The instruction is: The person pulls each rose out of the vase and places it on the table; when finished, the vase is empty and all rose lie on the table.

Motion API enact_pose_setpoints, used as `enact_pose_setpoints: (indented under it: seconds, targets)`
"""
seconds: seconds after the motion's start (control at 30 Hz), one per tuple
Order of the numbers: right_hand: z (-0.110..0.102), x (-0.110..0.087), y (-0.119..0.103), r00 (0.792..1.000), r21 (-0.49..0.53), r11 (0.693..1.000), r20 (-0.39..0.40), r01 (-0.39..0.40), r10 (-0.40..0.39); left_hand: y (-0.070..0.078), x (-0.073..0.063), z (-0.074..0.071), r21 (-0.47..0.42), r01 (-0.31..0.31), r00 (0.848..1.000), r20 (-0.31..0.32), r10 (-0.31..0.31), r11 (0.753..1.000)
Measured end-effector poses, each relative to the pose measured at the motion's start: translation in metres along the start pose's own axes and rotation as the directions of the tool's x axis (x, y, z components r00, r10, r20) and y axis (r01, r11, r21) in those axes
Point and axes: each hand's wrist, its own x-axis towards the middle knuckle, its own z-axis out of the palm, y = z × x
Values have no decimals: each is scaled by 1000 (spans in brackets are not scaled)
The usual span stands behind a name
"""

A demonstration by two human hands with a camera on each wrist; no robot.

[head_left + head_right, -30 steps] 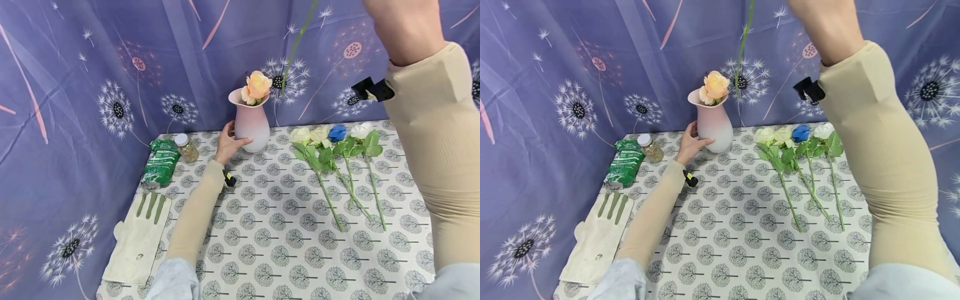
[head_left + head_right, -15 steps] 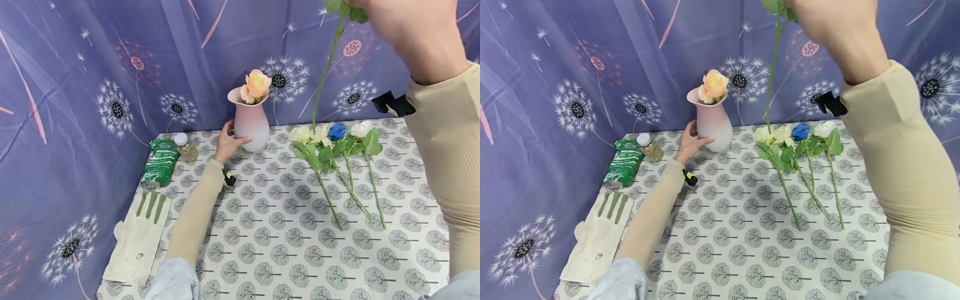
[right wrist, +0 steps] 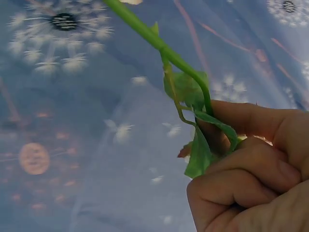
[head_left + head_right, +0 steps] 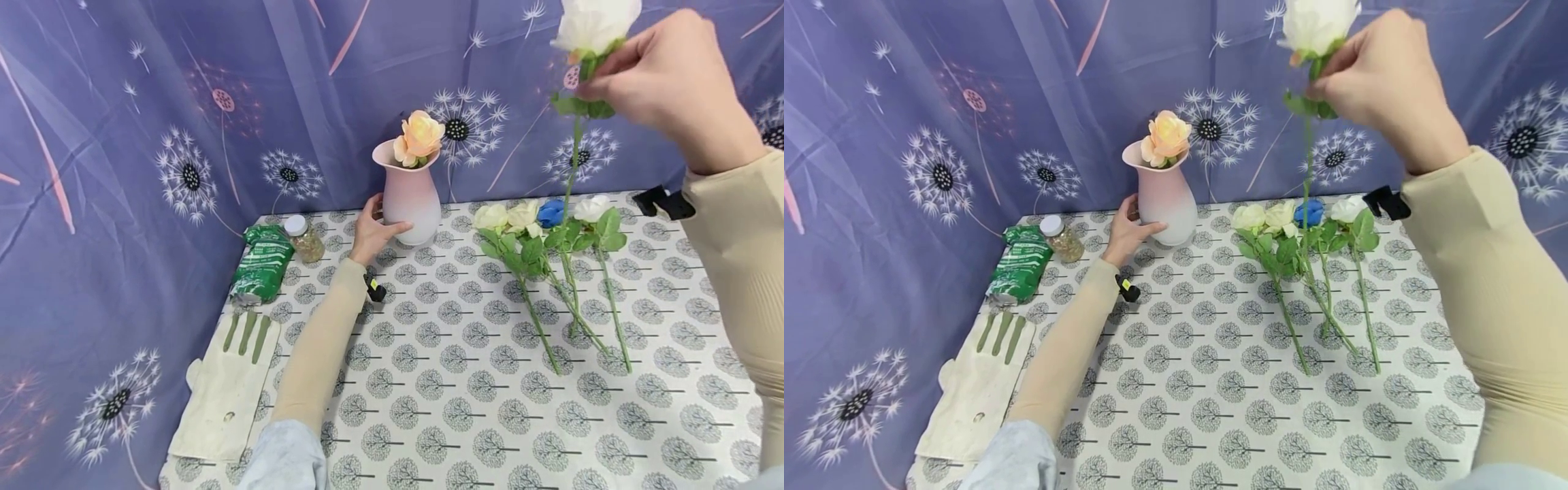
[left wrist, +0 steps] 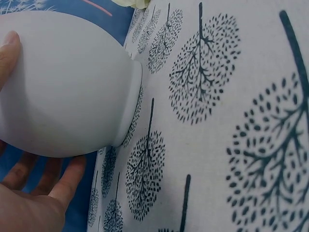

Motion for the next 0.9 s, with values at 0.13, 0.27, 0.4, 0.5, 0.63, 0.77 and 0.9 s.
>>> enact_pose_setpoints:
  seconds: [0.13, 0.27, 0.4, 0.5, 0.63, 0.77, 0.9]
  targets:
    - [8, 5, 32, 986, -99, 991, 133, -87, 99, 0, -1, 0, -3, 4, 1000, -1, -4, 1000]
    - [18, 6, 65, 962, -177, 977, 221, -123, 161, 0, -1, -1, 1, 9, 1000, 1, -9, 1000]
    - [30, 7, 102, 949, -227, 967, 260, -119, 178, -1, -1, -2, 13, 11, 1000, -5, -11, 1000]
    - [40, 11, 127, 941, -247, 961, 278, -124, 193, 0, -1, -4, 12, 10, 1000, -11, -10, 1000]
    - [52, 15, 158, 929, -253, 957, 300, -143, 218, 1, -1, -5, 6, 7, 1000, -11, -7, 1000]
    - [66, 18, 183, 923, -278, 951, 315, -133, 221, 1, -2, -6, 1, 13, 1000, -10, -13, 1000]
    - [76, 20, 202, 920, -295, 949, 330, -113, 212, 0, -2, -7, -6, 14, 1000, -6, -14, 1000]
